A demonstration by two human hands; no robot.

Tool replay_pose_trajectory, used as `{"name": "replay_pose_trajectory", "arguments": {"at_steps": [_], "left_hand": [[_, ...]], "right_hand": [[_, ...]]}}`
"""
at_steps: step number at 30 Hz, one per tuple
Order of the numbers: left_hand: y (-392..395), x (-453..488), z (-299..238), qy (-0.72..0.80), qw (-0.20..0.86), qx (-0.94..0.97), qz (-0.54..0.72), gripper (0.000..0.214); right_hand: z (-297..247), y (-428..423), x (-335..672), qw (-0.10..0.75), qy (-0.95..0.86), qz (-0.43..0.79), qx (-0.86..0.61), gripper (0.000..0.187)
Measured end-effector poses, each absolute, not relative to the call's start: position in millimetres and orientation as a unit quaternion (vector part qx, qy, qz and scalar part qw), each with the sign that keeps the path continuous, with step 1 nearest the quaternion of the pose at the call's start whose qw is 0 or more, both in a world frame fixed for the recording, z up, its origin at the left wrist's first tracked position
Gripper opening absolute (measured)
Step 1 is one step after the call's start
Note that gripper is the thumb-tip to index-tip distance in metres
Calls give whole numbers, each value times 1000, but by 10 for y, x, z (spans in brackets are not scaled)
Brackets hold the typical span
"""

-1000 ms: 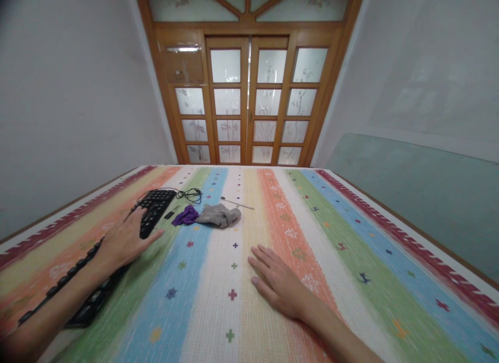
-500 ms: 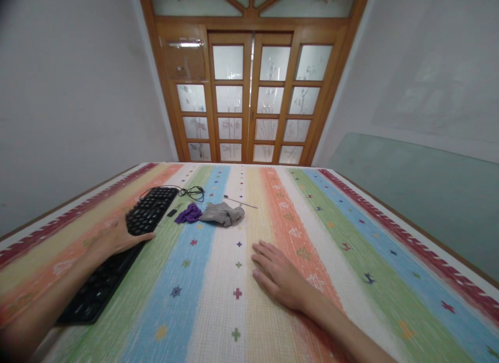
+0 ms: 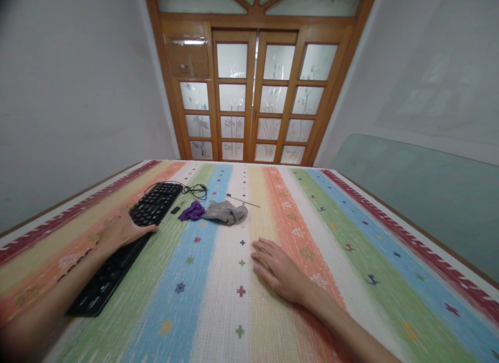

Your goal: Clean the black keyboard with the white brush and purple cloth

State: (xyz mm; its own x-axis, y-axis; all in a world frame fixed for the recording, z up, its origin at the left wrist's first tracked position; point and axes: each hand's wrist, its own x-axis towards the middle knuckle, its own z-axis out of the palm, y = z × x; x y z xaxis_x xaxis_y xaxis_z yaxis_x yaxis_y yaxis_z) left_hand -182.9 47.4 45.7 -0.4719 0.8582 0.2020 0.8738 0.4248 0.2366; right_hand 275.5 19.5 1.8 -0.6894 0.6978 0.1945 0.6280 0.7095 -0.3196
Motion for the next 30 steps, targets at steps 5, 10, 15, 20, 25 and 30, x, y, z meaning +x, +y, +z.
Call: {"name": "replay_pose_trajectory", "arguments": {"at_steps": [5, 10, 15, 20, 25, 30], "left_hand": [[414, -1711, 595, -854, 69, -499, -129, 117], [364, -1645, 750, -831, 135, -519, -150, 117], [277, -1496, 890, -779, 164, -569, -205, 118], [86, -1191, 994, -716, 171, -626, -258, 113], [-116, -948, 1078, -665, 142, -664, -311, 114], [-251, -853, 1090, -575, 151, -725, -348, 116]], "right_hand": [[67, 239, 2694, 183, -909, 140, -348, 38], [123, 369, 2519, 262, -877, 219, -338, 36], [242, 655, 2161, 339, -800, 365, -334, 37], [356, 998, 1739, 398, -727, 420, -369, 72], [461, 1229, 1510, 470, -651, 416, -428, 100], [659, 1286, 1701, 579, -570, 433, -390, 88]]}}
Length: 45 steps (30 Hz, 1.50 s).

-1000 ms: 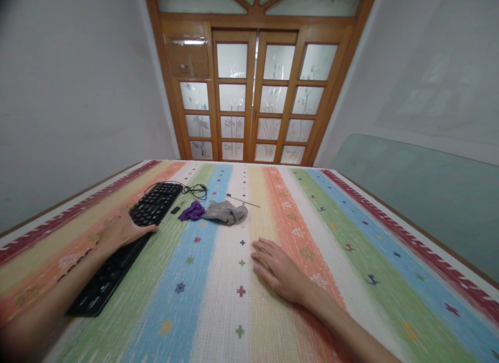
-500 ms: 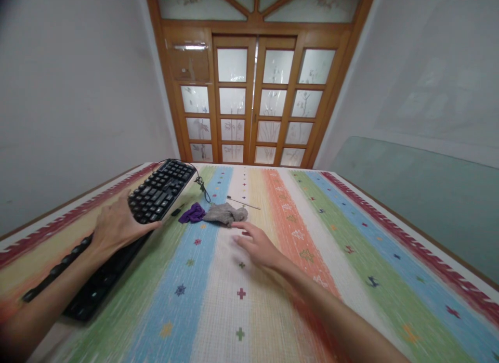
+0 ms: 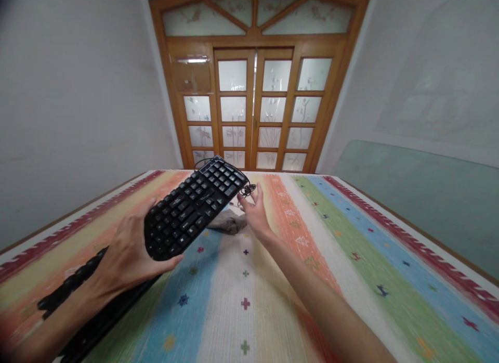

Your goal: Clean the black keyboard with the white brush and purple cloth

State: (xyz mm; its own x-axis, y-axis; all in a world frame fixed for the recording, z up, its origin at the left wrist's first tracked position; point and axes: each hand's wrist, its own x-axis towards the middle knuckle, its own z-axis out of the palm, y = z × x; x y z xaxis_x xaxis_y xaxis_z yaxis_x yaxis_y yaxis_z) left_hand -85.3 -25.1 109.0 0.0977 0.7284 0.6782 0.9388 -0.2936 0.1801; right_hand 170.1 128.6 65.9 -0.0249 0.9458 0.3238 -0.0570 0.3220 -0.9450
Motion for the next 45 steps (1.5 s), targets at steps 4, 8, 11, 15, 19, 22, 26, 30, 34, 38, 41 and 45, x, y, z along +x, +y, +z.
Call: {"name": "replay_pose_trajectory", "arguments": {"at_steps": [4, 8, 11, 15, 19, 22, 26, 30, 34, 38, 41, 45], "left_hand": [[-289, -765, 1066, -538, 146, -763, -326, 119], [-227, -643, 1026, -482, 130, -809, -311, 117], [-130, -548, 986, -442, 88, -843, -295, 120], [-9, -387, 932, -374, 23, -893, -251, 122], [66, -170, 850, -327, -60, -921, -204, 123], [111, -19, 759, -304, -108, -929, -180, 123], [172, 96, 628, -291, -144, -933, -157, 128], [211, 112, 512, -303, -171, -926, -143, 128], [231, 79, 411, -299, -185, -927, -133, 128], [246, 53, 357, -309, -187, -925, -123, 130], [249, 55, 366, -314, -183, -925, -114, 133], [220, 38, 457, -315, -178, -927, -94, 132]], "right_hand": [[832, 1204, 2119, 622, -541, 436, -361, 56], [930, 1023, 2651, 650, -549, 332, -407, 44], [959, 857, 3080, 660, -533, 209, -487, 40], [949, 660, 3644, 630, -525, 79, -567, 39], [847, 518, 4117, 566, -539, -5, -624, 41], [713, 450, 4362, 506, -558, -62, -654, 47], [499, 412, 4550, 424, -602, -80, -672, 56], [271, 431, 4642, 344, -647, -73, -677, 63], [64, 501, 4695, 278, -665, -95, -687, 67], [-62, 581, 4717, 245, -675, -114, -687, 59], [-101, 616, 4699, 218, -683, -117, -687, 51], [-109, 609, 4618, 167, -684, -112, -701, 48]]}}
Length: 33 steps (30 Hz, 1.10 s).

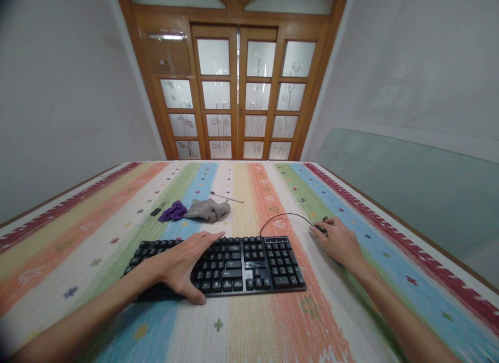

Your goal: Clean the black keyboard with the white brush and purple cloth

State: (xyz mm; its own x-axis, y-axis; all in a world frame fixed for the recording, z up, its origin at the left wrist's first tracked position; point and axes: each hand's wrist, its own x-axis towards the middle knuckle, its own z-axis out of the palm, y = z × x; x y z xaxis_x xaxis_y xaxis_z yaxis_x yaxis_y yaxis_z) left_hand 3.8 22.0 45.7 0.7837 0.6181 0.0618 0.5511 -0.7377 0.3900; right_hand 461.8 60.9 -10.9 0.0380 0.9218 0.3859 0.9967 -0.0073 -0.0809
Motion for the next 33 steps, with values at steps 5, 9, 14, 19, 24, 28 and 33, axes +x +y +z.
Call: {"name": "replay_pose_trajectory", "arguments": {"at_steps": [5, 9, 14, 19, 24, 28, 33], "left_hand": [[186, -161, 638, 378, 191, 898, 119, 119], [240, -446, 702, 476, 233, 817, 226, 73], [307, -751, 578, 547, 281, 682, 396, 72], [308, -913, 317, 559, 315, 589, 491, 77], [320, -938, 204, 549, 384, 512, 537, 71], [331, -946, 225, 523, 445, 464, 560, 66], [311, -984, 245, 487, 484, 432, 585, 60]], "right_hand": [[-21, 519, 4444, 169, -654, -174, -717, 62], [98, 439, 4266, 252, -680, -177, -666, 59], [157, 377, 3988, 358, -728, -31, -583, 47], [110, 379, 3664, 418, -731, 120, -526, 45], [-1, 357, 3432, 456, -699, 216, -507, 43], [-90, 318, 3397, 464, -679, 267, -502, 44], [-119, 313, 3426, 484, -655, 289, -503, 49]]}}
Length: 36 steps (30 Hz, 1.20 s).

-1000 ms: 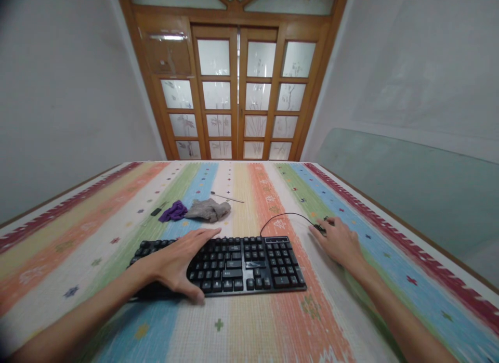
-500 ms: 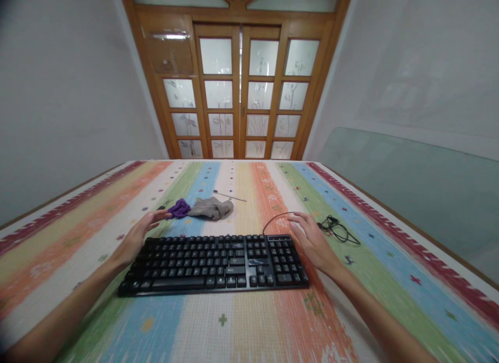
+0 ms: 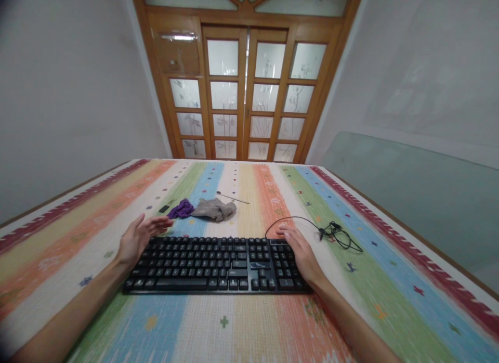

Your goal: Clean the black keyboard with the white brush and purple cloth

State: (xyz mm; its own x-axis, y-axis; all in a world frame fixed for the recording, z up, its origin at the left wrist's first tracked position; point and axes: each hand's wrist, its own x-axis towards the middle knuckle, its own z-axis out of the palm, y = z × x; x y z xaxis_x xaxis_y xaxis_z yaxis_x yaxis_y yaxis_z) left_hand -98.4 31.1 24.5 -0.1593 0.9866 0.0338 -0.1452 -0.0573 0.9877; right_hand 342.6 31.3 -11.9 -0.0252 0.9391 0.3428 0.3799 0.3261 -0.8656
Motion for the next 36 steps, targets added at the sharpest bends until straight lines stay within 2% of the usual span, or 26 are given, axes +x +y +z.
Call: {"name": "replay_pose_trajectory", "arguments": {"at_steps": [6, 14, 21, 36], "left_hand": [[279, -966, 251, 445, 514, 395, 619, 58], [291, -813, 238, 416, 535, 355, 644, 60], [310, -780, 233, 362, 557, 297, 686, 57], [308, -813, 233, 350, 577, 357, 645, 50]], "right_hand": [[-151, 368, 3515, 513, -641, 319, -473, 47], [-232, 464, 3703, 567, -543, 429, -447, 45], [-151, 442, 3739, 555, -556, 421, -453, 49], [-117, 450, 3798, 524, -595, 382, -475, 50]]}}
